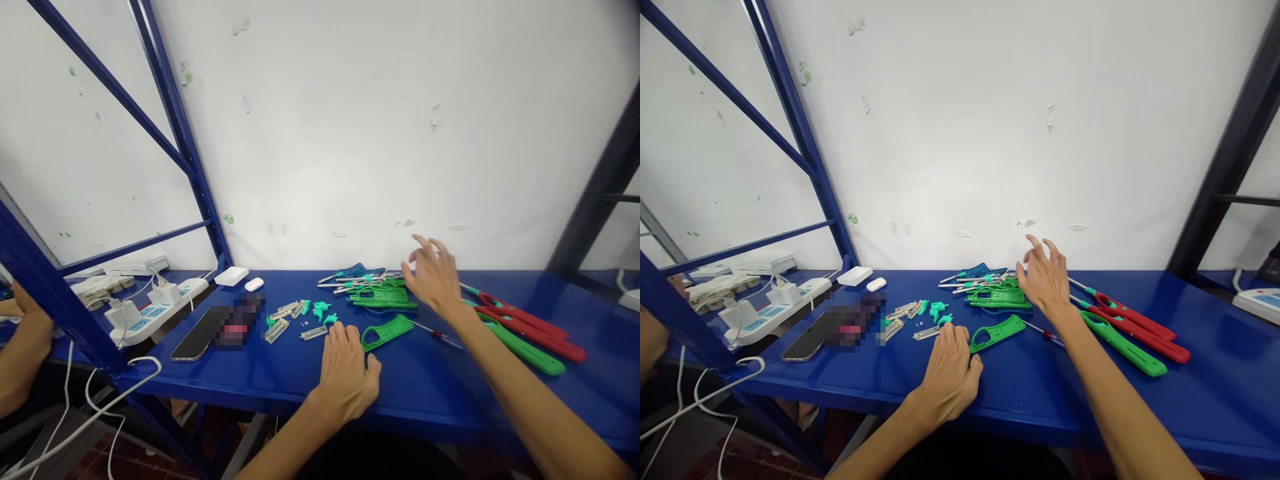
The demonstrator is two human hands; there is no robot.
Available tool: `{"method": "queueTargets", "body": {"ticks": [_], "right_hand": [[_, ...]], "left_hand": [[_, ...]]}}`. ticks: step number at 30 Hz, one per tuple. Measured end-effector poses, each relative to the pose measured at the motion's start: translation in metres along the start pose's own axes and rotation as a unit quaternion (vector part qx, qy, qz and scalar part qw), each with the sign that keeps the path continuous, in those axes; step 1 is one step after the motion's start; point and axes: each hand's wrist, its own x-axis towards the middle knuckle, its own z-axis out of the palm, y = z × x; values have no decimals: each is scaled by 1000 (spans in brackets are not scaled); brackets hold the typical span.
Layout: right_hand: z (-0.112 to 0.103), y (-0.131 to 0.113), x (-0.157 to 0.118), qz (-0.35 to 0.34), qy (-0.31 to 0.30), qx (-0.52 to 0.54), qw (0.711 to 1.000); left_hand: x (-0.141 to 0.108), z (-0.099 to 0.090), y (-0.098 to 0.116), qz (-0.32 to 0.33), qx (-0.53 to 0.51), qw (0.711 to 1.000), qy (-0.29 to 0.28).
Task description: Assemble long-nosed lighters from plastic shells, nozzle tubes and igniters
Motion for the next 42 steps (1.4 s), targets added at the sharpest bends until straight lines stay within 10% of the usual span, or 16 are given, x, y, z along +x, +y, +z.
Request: {"method": "queueTargets", "body": {"ticks": [9, 20, 42], "right_hand": [[29, -40, 32, -217, -173, -5, 961], [63, -82, 48, -308, -297, -31, 903], [69, -71, 85, -157, -303, 131, 931]], "left_hand": [[0, -2, 3, -9, -8, 1000, 0], [1, 1, 3, -12, 2, 1000, -7], [0, 10, 2, -7, -17, 1000, 6]]}}
